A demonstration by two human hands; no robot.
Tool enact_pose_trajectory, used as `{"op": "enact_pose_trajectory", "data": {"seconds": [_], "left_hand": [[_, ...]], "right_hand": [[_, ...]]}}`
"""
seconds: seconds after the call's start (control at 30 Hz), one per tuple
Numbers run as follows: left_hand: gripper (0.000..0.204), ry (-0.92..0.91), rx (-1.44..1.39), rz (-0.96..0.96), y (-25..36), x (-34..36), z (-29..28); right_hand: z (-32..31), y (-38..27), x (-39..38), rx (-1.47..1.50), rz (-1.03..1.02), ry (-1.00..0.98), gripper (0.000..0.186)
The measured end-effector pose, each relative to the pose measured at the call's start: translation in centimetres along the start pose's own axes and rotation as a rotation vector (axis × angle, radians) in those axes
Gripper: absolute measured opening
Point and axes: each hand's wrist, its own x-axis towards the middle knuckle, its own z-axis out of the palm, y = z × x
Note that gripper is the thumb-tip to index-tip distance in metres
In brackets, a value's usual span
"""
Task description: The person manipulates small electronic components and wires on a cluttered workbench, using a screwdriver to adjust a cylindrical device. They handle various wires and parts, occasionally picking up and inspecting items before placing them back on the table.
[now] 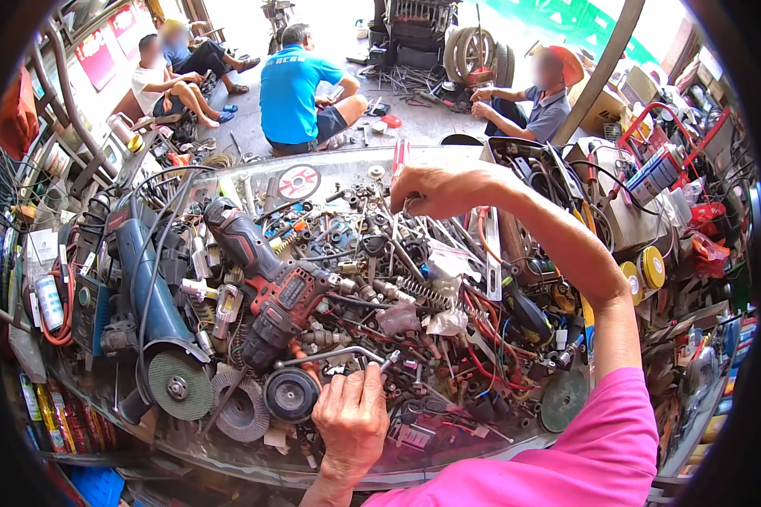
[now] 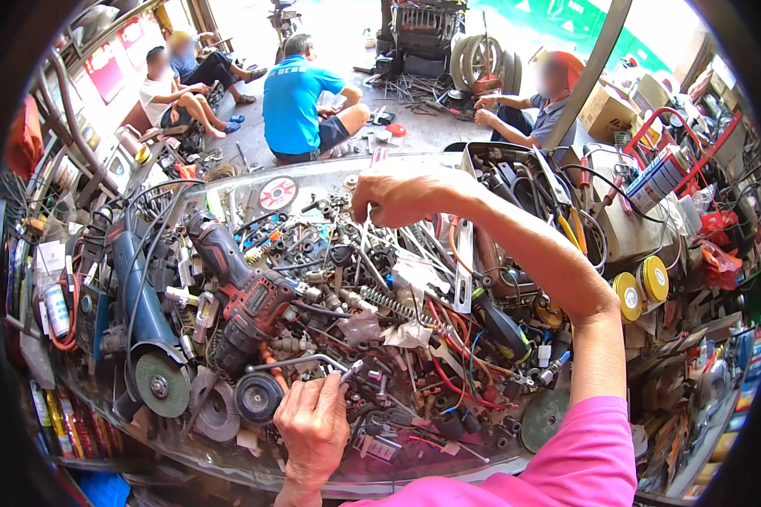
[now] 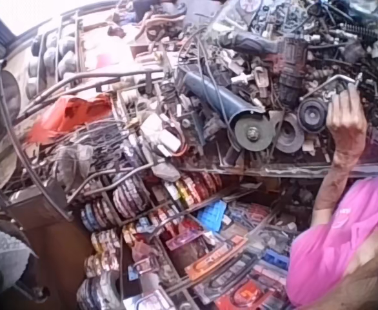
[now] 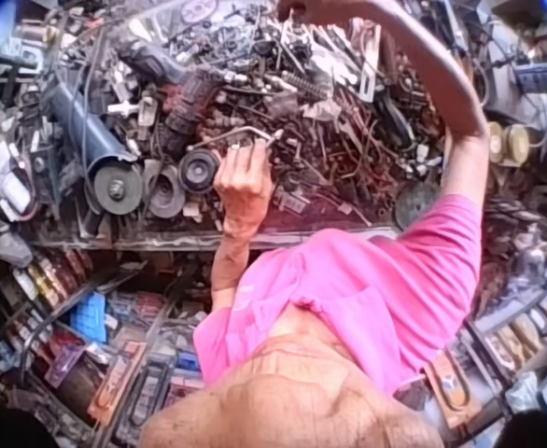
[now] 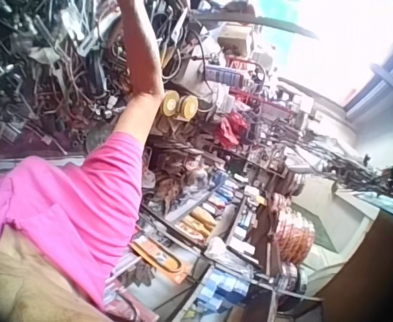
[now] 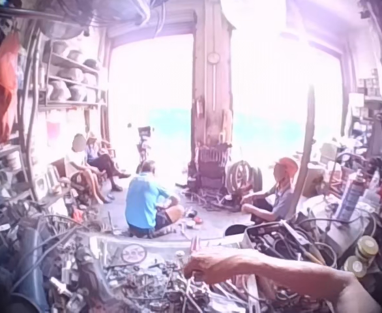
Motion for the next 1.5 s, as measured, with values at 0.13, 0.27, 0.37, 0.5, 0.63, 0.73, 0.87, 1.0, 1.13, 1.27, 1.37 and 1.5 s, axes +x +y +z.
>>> {"op": "enact_pose_trajectory", "data": {"seconds": [0.13,0.27,0.37,0.5,0.63,0.73,0.87,1.0,1.13,1.27,1.37,1.5], "left_hand": [[0.024,-0.008,-0.006,-0.005,0.1,0.0,-0.2],[0.024,0.023,-0.022,-0.006,0.2,0.0,-0.1],[0.028,0.053,-0.02,-0.032,-0.1,-0.2,0.2],[0.031,0.058,0.009,-0.044,0.0,-0.3,0.0],[0.033,0.061,0.019,-0.042,0.1,-0.6,0.1],[0.033,0.048,0.036,-0.021,0.1,-0.6,0.0],[0.027,0.038,0.006,-0.037,0.4,-0.1,-0.4],[0.025,0.049,0.032,-0.027,0.1,0.0,-0.1],[0.025,0.04,0.014,-0.029,0.0,0.0,-0.3],[0.025,0.005,0.006,-0.04,0.1,0.1,-0.6],[0.028,0.02,0.006,-0.003,-0.3,-0.2,-0.2],[0.029,0.004,0.014,0.018,-0.3,-0.3,-0.2]], "right_hand": [[-1.2,-2.0,-2.1,0.026,0.188,0.095,0.026],[-1.0,-3.2,-3.6,0.097,0.044,0.215,0.019],[-0.5,-5.6,-5.2,0.092,-0.064,0.351,0.013],[-1.2,-9.3,-9.0,-0.043,-0.131,0.433,0.011],[-0.8,-11.8,-10.6,0.131,-0.121,0.547,0.018],[-1.9,-12.4,-9.5,0.183,0.128,0.372,0.025],[0.4,-8.1,-3.3,-0.191,-0.031,0.316,0.034],[2.7,-4.8,2.9,-0.281,-0.086,0.093,0.039],[4.3,-4.4,5.4,-0.305,-0.122,0.082,0.044],[4.1,-4.2,4.9,-0.311,-0.135,-0.01,0.051],[3.6,-4.8,1.9,-0.312,-0.037,-0.044,0.041],[1.2,-6.4,-0.8,-0.366,0.019,-0.083,0.024]]}}
